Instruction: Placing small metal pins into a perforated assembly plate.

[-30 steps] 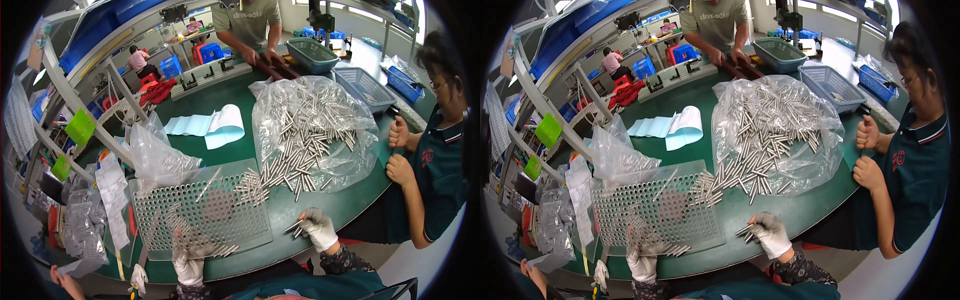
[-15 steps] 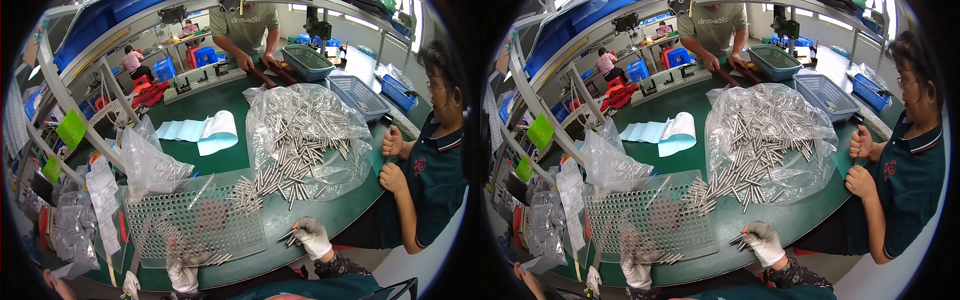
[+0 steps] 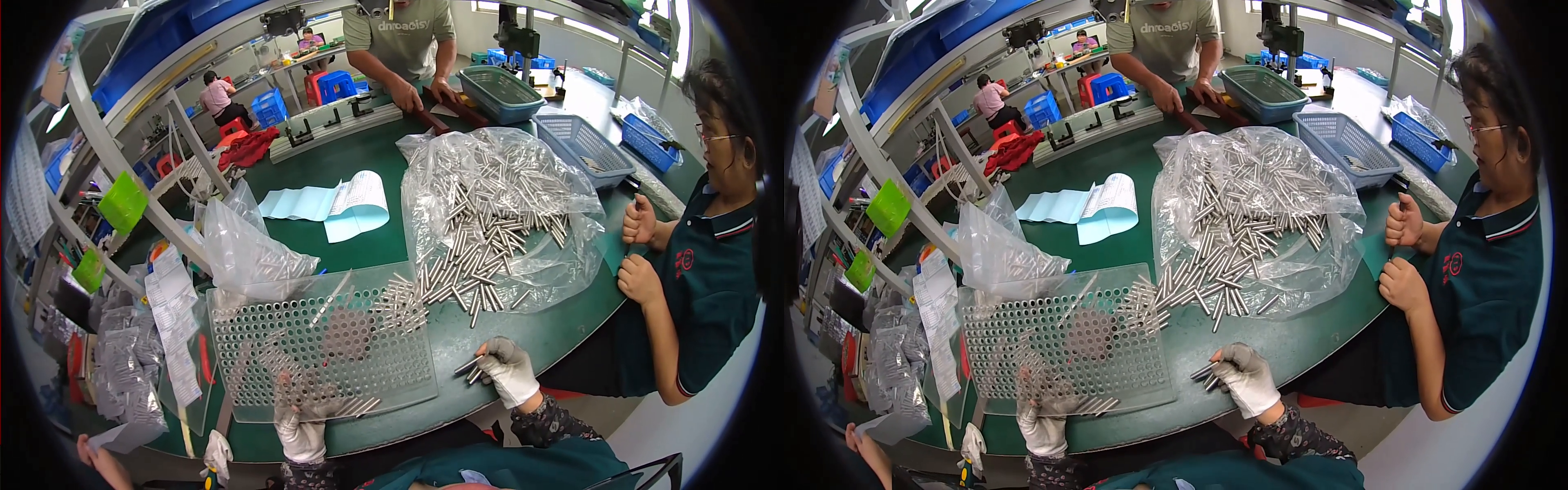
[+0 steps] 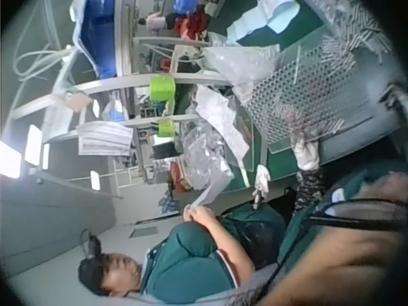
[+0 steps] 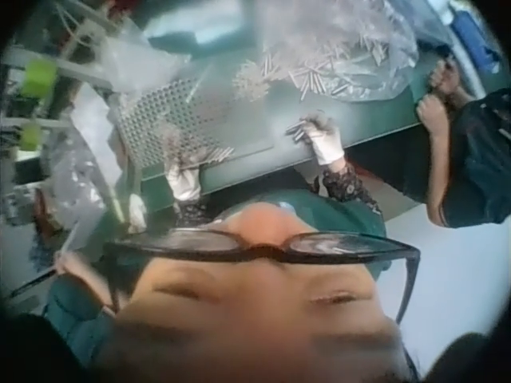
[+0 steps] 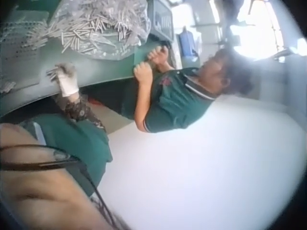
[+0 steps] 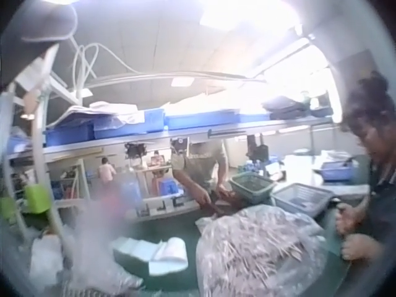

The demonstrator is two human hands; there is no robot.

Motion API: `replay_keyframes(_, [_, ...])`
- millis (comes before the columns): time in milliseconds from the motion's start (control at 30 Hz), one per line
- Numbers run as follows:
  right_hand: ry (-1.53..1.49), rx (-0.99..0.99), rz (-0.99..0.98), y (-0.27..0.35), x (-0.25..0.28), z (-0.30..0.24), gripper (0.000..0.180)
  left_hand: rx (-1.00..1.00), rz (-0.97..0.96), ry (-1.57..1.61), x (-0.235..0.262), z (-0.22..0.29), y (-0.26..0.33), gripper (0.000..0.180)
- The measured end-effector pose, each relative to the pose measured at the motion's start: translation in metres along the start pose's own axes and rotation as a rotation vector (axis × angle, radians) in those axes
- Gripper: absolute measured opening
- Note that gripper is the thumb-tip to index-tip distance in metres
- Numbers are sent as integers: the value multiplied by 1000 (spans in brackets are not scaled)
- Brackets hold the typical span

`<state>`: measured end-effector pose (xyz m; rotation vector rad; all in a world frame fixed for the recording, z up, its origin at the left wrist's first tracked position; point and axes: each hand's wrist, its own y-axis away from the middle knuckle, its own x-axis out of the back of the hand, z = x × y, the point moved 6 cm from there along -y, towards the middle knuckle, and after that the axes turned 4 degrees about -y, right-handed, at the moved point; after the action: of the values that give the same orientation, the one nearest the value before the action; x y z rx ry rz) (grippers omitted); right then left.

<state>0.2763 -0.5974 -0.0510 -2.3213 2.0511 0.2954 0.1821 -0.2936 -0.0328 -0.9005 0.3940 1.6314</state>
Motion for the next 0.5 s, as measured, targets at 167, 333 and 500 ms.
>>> replay_keyframes(167, [22, 15, -15, 0, -1, 0, 9, -38, -37, 7, -6, 2, 0, 62])
replay_keyframes(333, [-24, 36, 17, 0, 1, 1, 12, -9, -97, 51, -4, 1, 4, 61])
replay_keyframes(500, [-30, 70, 58, -3, 1, 1, 13, -61, 36, 5, 6, 16, 20, 61])
